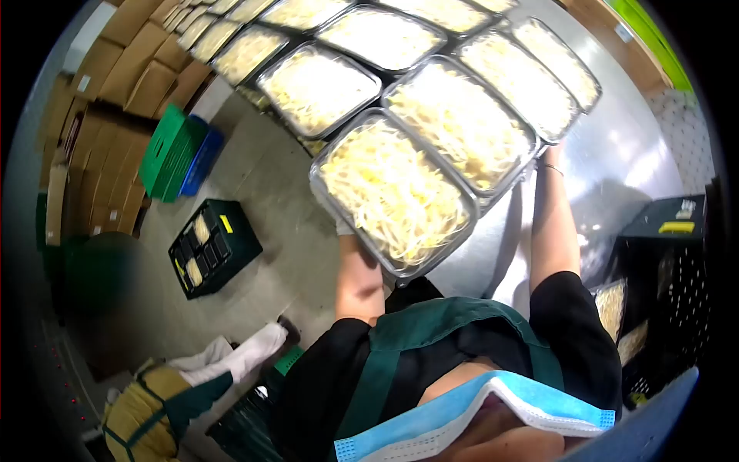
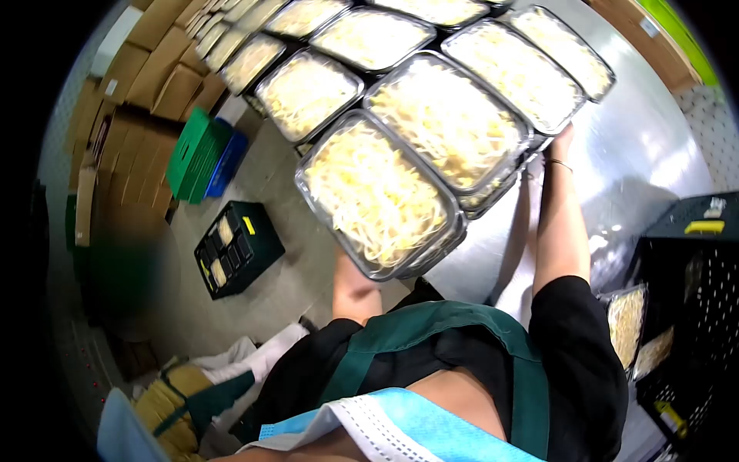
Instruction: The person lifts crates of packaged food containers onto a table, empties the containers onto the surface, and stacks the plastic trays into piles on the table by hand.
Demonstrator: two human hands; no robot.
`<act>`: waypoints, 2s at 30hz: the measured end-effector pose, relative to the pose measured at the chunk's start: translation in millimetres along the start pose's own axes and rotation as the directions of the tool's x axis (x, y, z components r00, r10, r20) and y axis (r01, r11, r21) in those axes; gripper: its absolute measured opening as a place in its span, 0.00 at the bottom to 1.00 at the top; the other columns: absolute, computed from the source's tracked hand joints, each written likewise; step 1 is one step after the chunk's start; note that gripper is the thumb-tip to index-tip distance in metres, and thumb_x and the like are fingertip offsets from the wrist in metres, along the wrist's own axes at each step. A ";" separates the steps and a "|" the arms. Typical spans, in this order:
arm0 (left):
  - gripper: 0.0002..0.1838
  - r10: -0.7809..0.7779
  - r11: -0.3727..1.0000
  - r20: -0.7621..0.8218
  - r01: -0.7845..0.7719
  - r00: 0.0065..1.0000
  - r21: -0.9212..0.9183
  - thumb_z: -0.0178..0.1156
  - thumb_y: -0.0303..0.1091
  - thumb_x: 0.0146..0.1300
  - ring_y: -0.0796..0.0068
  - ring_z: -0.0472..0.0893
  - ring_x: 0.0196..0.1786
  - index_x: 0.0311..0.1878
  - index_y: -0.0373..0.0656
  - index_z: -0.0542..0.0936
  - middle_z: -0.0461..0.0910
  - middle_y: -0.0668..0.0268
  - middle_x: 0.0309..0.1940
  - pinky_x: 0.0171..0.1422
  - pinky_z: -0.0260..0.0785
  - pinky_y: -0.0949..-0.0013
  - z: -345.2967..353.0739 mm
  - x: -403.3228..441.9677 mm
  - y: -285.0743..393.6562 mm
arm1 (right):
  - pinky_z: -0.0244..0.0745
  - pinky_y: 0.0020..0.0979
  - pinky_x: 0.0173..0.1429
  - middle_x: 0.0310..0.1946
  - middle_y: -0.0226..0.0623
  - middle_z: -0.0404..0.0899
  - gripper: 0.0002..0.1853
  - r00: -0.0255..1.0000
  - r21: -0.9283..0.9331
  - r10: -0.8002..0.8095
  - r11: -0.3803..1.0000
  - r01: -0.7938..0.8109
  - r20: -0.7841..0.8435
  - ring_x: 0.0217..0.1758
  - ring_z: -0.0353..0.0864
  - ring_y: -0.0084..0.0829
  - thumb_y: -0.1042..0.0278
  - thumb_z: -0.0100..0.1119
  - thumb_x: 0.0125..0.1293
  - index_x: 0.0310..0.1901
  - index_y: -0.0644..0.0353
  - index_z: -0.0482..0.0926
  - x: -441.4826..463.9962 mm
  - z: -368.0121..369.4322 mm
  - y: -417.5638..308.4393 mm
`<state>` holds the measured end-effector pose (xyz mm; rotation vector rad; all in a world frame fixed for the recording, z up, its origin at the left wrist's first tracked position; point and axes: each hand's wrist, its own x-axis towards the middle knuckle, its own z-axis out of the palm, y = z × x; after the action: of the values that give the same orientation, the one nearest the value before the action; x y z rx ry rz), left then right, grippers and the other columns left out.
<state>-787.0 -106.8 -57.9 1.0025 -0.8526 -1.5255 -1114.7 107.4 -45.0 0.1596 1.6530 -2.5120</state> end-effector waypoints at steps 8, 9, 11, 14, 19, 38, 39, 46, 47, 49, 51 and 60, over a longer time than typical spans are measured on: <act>0.19 -0.095 0.996 0.113 0.093 0.989 0.017 0.48 0.38 0.61 0.67 0.74 0.42 0.49 0.31 0.66 0.73 0.56 0.39 0.43 0.69 0.70 -27.8 -12.2 28.1 | 0.68 0.26 0.45 0.36 0.41 0.76 0.21 0.999 -0.002 0.005 1.000 -0.005 -0.044 0.37 0.75 0.31 0.61 0.35 0.61 0.40 0.70 0.73 -32.6 5.3 -2.1; 0.20 -0.113 0.994 0.129 0.111 0.985 0.025 0.47 0.39 0.62 0.66 0.74 0.43 0.49 0.31 0.66 0.73 0.56 0.40 0.43 0.70 0.69 -34.0 -18.1 33.6 | 0.68 0.26 0.44 0.36 0.40 0.76 0.20 1.000 -0.004 0.010 1.000 -0.010 -0.027 0.37 0.74 0.31 0.62 0.38 0.61 0.43 0.70 0.72 -30.1 2.8 0.6; 0.20 -0.161 0.987 0.169 0.158 0.972 0.032 0.47 0.39 0.62 0.65 0.74 0.44 0.49 0.31 0.66 0.73 0.55 0.40 0.43 0.70 0.69 -48.2 -38.2 45.8 | 0.68 0.26 0.43 0.35 0.38 0.76 0.20 0.986 -0.362 -0.132 0.918 0.161 0.103 0.36 0.74 0.29 0.66 0.43 0.58 0.48 0.71 0.69 -20.9 -5.7 -1.2; 0.21 -0.279 0.960 0.287 0.278 0.916 0.043 0.46 0.40 0.62 0.64 0.75 0.45 0.50 0.31 0.65 0.73 0.54 0.41 0.44 0.71 0.68 -72.9 -102.3 69.3 | 0.69 0.25 0.41 0.34 0.39 0.76 0.27 0.982 -0.691 0.062 0.718 0.080 0.179 0.33 0.74 0.24 0.71 0.48 0.55 0.57 0.69 0.60 -56.1 -9.5 -44.4; 0.23 -0.533 0.837 0.587 0.277 0.610 0.472 0.44 0.42 0.62 0.58 0.79 0.31 0.50 0.30 0.65 0.75 0.48 0.37 0.30 0.73 0.64 -112.1 -122.2 39.6 | 0.68 0.28 0.46 0.40 0.39 0.74 0.29 0.967 -0.741 -0.131 0.623 0.253 0.219 0.39 0.74 0.28 0.63 0.55 0.55 0.56 0.66 0.61 -151.1 -24.5 -104.9; 0.26 -0.855 0.473 0.518 0.468 0.038 0.747 0.50 0.52 0.59 0.67 0.75 0.41 0.47 0.37 0.71 0.74 0.57 0.40 0.41 0.71 0.66 20.6 -407.9 38.1 | 0.62 0.36 0.56 0.50 0.43 0.70 0.26 0.729 -0.732 -0.216 0.082 0.677 0.650 0.54 0.68 0.39 0.63 0.63 0.46 0.48 0.61 0.69 -387.0 -275.3 -221.1; 0.25 -0.835 0.533 0.541 0.400 0.104 0.746 0.50 0.49 0.59 0.66 0.74 0.43 0.49 0.35 0.69 0.73 0.56 0.43 0.42 0.70 0.65 24.4 -412.8 22.2 | 0.62 0.37 0.55 0.51 0.42 0.69 0.26 0.756 -0.777 -0.357 0.115 0.619 0.549 0.54 0.67 0.40 0.66 0.62 0.45 0.48 0.62 0.69 -391.5 -305.6 -238.6; 0.17 -0.552 0.825 0.812 0.266 0.190 0.499 0.53 0.36 0.55 0.71 0.76 0.36 0.43 0.31 0.72 0.76 0.59 0.36 0.37 0.70 0.72 38.0 -423.1 13.8 | 0.66 0.31 0.50 0.38 0.46 0.71 0.31 0.808 -0.835 -0.348 0.467 -0.291 -0.476 0.43 0.70 0.33 0.54 0.64 0.49 0.45 0.73 0.67 -425.9 -536.4 -216.4; 0.17 -0.549 0.828 0.811 0.262 0.203 0.495 0.53 0.36 0.55 0.71 0.76 0.36 0.43 0.31 0.72 0.76 0.59 0.36 0.37 0.70 0.72 39.2 -432.6 10.8 | 0.68 0.27 0.47 0.35 0.41 0.73 0.25 0.829 -0.628 -0.029 0.668 -0.400 -0.558 0.39 0.72 0.28 0.57 0.60 0.53 0.43 0.73 0.68 -425.5 -537.3 -211.5; 0.16 -0.531 0.841 0.820 0.247 0.214 0.481 0.53 0.36 0.56 0.71 0.76 0.35 0.42 0.32 0.72 0.76 0.59 0.36 0.36 0.70 0.72 46.1 -449.9 9.8 | 0.69 0.26 0.45 0.34 0.40 0.74 0.21 0.847 -0.346 -0.018 0.917 -0.198 -0.531 0.37 0.73 0.27 0.60 0.58 0.55 0.41 0.72 0.68 -427.7 -533.9 -203.4; 0.16 -0.512 0.854 0.831 0.236 0.218 0.464 0.52 0.35 0.56 0.71 0.76 0.34 0.42 0.32 0.72 0.76 0.59 0.35 0.35 0.71 0.71 53.7 -460.5 9.0 | 0.71 0.24 0.43 0.36 0.40 0.75 0.12 0.826 0.060 -0.007 0.997 0.049 -0.564 0.37 0.75 0.25 0.71 0.53 0.57 0.40 0.70 0.69 -435.1 -530.0 -203.7; 0.13 -0.683 0.678 0.724 0.288 -0.096 0.677 0.49 0.35 0.58 0.69 0.76 0.31 0.41 0.34 0.73 0.76 0.59 0.34 0.31 0.71 0.70 62.7 -425.3 20.4 | 0.71 0.22 0.28 0.30 0.34 0.76 0.07 0.954 0.233 -0.089 0.959 0.160 -0.287 0.29 0.76 0.23 0.70 0.51 0.57 0.36 0.63 0.71 -425.7 -378.7 -261.3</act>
<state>-804.8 309.1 51.6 0.2856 -1.8505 -2.9654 -732.1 579.2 109.9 0.4621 1.4587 -2.9068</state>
